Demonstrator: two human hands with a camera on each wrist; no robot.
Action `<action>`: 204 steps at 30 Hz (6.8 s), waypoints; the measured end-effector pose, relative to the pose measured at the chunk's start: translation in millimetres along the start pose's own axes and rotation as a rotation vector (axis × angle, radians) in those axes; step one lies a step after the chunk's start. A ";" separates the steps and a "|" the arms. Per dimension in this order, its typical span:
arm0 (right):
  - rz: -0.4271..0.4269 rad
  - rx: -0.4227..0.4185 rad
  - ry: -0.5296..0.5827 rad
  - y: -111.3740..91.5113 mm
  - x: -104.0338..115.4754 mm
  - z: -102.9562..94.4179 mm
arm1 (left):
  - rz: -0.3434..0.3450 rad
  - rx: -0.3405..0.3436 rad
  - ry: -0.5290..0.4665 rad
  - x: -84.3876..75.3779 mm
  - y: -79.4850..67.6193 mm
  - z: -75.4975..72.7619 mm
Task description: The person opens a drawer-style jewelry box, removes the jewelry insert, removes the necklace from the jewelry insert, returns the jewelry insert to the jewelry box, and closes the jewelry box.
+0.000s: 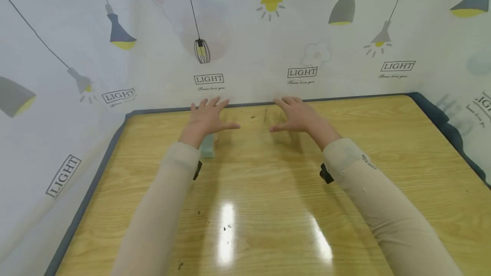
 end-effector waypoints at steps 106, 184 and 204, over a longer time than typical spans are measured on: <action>-0.077 0.083 0.005 29.8 60.9 34.6 | 0.131 0.148 -0.272 47.4 -39.0 19.8; -0.031 -0.010 0.006 32.5 92.2 48.5 | -0.125 0.023 -0.118 -9.6 -12.4 15.9; -0.017 -0.066 0.035 33.6 97.6 50.6 | -0.222 0.013 -0.129 -5.2 -14.8 27.0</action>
Point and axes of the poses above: each hand's wrist, its own y-axis towards the middle knuckle, its own z-axis out of the palm, x = y × z, the point moved 6 cm from there along y, towards the middle knuckle
